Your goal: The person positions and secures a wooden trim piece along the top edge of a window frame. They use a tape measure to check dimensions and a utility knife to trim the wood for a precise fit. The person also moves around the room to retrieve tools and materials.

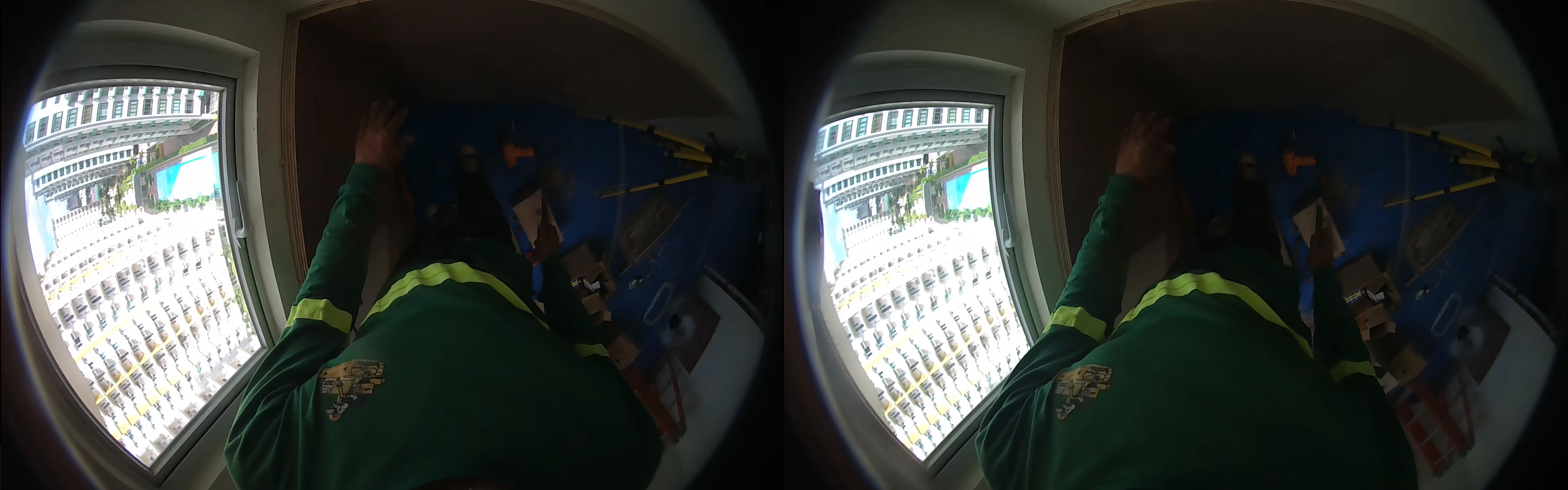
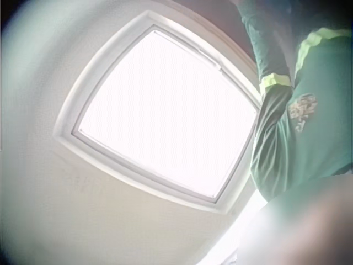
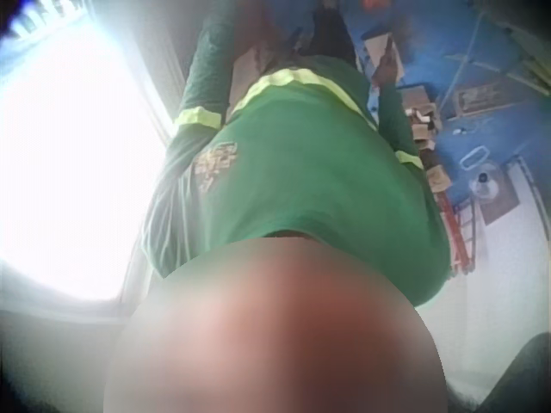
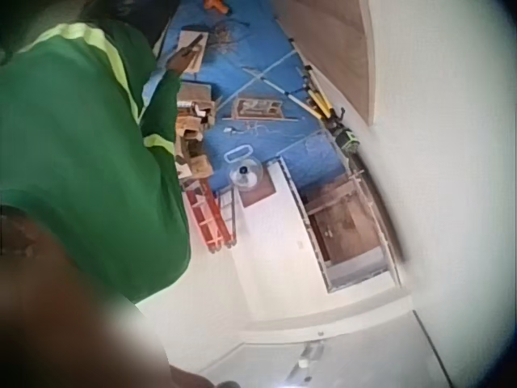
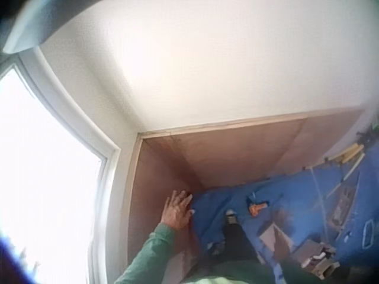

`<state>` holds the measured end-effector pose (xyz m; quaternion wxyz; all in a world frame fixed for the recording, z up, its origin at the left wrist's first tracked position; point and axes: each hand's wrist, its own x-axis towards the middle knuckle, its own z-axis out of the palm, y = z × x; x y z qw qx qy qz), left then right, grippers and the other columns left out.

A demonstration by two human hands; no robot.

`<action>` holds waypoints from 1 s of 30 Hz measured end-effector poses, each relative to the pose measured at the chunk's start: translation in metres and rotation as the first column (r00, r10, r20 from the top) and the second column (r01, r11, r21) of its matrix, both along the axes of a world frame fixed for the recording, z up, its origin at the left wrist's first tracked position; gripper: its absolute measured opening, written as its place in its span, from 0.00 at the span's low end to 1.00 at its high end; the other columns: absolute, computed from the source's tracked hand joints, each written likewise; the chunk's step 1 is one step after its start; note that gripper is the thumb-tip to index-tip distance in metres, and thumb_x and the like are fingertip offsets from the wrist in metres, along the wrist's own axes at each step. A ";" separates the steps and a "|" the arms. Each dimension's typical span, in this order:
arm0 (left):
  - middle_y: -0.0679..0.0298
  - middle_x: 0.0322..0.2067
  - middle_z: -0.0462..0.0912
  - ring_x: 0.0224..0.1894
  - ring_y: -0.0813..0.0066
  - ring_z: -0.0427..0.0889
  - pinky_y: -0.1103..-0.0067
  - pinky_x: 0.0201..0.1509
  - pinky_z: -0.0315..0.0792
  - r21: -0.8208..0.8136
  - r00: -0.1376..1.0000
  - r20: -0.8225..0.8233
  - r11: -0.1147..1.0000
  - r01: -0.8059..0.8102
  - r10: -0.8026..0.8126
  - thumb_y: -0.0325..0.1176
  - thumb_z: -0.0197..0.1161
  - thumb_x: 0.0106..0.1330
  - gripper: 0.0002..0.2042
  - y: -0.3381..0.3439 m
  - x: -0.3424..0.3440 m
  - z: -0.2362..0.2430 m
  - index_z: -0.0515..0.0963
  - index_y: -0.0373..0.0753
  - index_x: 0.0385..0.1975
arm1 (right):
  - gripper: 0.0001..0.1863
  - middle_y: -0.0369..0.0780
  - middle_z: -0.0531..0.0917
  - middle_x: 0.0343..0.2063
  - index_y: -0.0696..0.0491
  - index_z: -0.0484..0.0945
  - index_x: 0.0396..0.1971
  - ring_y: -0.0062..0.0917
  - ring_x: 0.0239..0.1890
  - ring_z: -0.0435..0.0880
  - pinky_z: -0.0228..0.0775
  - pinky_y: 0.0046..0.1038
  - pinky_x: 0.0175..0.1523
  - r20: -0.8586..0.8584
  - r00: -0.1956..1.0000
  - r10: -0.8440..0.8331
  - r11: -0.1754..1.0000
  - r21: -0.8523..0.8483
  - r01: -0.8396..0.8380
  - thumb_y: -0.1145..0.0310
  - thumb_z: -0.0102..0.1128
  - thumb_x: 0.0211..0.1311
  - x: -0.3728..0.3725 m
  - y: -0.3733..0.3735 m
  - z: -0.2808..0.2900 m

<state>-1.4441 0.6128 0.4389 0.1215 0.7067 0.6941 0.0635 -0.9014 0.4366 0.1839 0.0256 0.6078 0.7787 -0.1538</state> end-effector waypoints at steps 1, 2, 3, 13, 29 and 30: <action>0.56 0.73 0.68 0.78 0.45 0.57 0.50 0.81 0.51 0.146 0.997 -0.074 0.989 -0.019 0.030 0.51 0.63 0.70 0.30 -0.015 0.007 0.012 0.71 0.50 0.71 | 0.23 0.55 0.77 0.48 0.58 0.75 0.57 0.49 0.46 0.81 0.76 0.47 0.49 0.004 0.997 -0.080 0.996 0.026 0.080 0.63 0.62 0.66 0.002 -0.017 -0.005; 0.57 0.73 0.68 0.79 0.45 0.56 0.48 0.81 0.50 0.237 0.995 -0.039 0.969 -0.076 0.087 0.50 0.62 0.71 0.29 -0.024 0.002 0.027 0.72 0.51 0.71 | 0.22 0.54 0.78 0.47 0.59 0.76 0.56 0.47 0.45 0.81 0.76 0.47 0.48 -0.116 0.993 0.028 0.976 0.218 -0.002 0.63 0.62 0.67 0.008 -0.032 -0.010; 0.58 0.73 0.67 0.79 0.46 0.55 0.47 0.80 0.49 0.406 0.993 -0.023 0.909 -0.096 0.115 0.49 0.62 0.71 0.28 -0.036 -0.009 0.044 0.73 0.51 0.70 | 0.20 0.53 0.78 0.45 0.59 0.76 0.54 0.46 0.44 0.82 0.76 0.47 0.47 -0.192 0.971 0.141 0.929 0.365 -0.063 0.62 0.62 0.68 0.017 -0.047 -0.014; 0.54 0.76 0.59 0.77 0.46 0.57 0.59 0.79 0.57 0.354 0.949 -0.133 0.908 -0.225 0.287 0.43 0.59 0.73 0.35 -0.048 -0.119 0.035 0.58 0.41 0.77 | 0.18 0.43 0.78 0.32 0.57 0.77 0.40 0.33 0.32 0.77 0.72 0.39 0.37 -0.276 0.957 -0.083 0.994 -0.088 0.061 0.54 0.55 0.75 0.055 -0.084 -0.015; 0.48 0.75 0.59 0.77 0.45 0.59 0.47 0.75 0.58 -0.055 0.266 -0.372 0.265 -0.963 0.889 0.47 0.67 0.67 0.39 -0.373 0.096 0.135 0.60 0.40 0.75 | 0.23 0.42 0.75 0.24 0.57 0.70 0.60 0.27 0.17 0.68 0.62 0.38 0.23 -0.174 0.602 -0.779 0.500 -0.752 0.429 0.54 0.49 0.78 0.063 0.063 0.081; 0.47 0.74 0.61 0.76 0.46 0.60 0.47 0.75 0.58 -0.045 0.231 -0.335 0.229 -0.972 0.914 0.45 0.67 0.68 0.36 -0.373 0.093 0.139 0.63 0.40 0.74 | 0.23 0.42 0.75 0.24 0.58 0.70 0.60 0.27 0.17 0.68 0.62 0.37 0.22 -0.134 0.624 -0.770 0.496 -0.741 0.453 0.55 0.49 0.78 0.061 0.071 0.077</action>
